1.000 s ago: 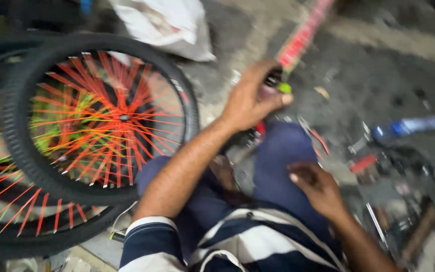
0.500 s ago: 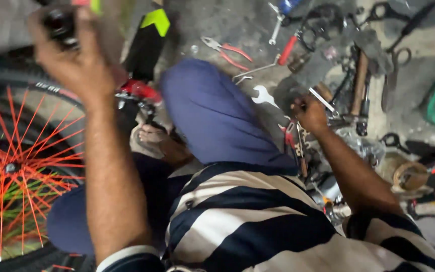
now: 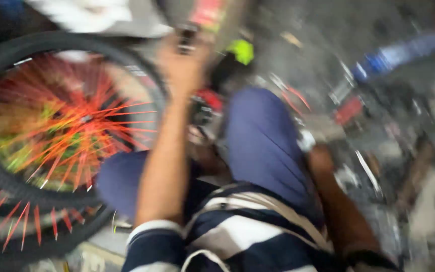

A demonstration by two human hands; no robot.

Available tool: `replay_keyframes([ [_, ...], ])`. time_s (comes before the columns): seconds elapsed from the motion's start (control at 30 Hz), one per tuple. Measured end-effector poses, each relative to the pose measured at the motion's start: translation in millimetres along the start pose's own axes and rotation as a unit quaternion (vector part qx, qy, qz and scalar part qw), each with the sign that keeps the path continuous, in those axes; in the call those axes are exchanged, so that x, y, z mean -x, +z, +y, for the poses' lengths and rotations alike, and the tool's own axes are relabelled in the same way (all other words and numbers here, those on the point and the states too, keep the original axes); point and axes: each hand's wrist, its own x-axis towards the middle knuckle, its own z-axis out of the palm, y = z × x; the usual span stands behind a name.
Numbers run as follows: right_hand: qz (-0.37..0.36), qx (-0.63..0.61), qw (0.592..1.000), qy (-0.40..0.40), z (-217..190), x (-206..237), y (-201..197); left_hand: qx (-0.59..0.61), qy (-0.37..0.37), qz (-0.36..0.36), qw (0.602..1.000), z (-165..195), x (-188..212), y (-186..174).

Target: The person sits on the workshop floor assembling a bicycle. They tighten the stem and handlebar area with a spanner, route and attach the brake cable, and fit a black accessory component onto the handlebar, working on the bike laid on the ground.

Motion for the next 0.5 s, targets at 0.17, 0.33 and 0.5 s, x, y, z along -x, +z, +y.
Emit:
replay_keyframes([
  [0.17, -0.081, -0.011, 0.994, 0.071, -29, 13, -68, 0.036, 0.108, 0.042, 0.993, 37, -5, 1],
  [0.33, -0.143, -0.015, 0.984, 0.105, -43, 20, -94, 0.053, 0.099, 0.017, 0.993, 52, -9, -17],
  [0.5, 0.019, -0.024, 0.997, 0.071, -55, 32, -89, 0.037, 0.092, 0.004, 0.995, 47, -6, -25],
])
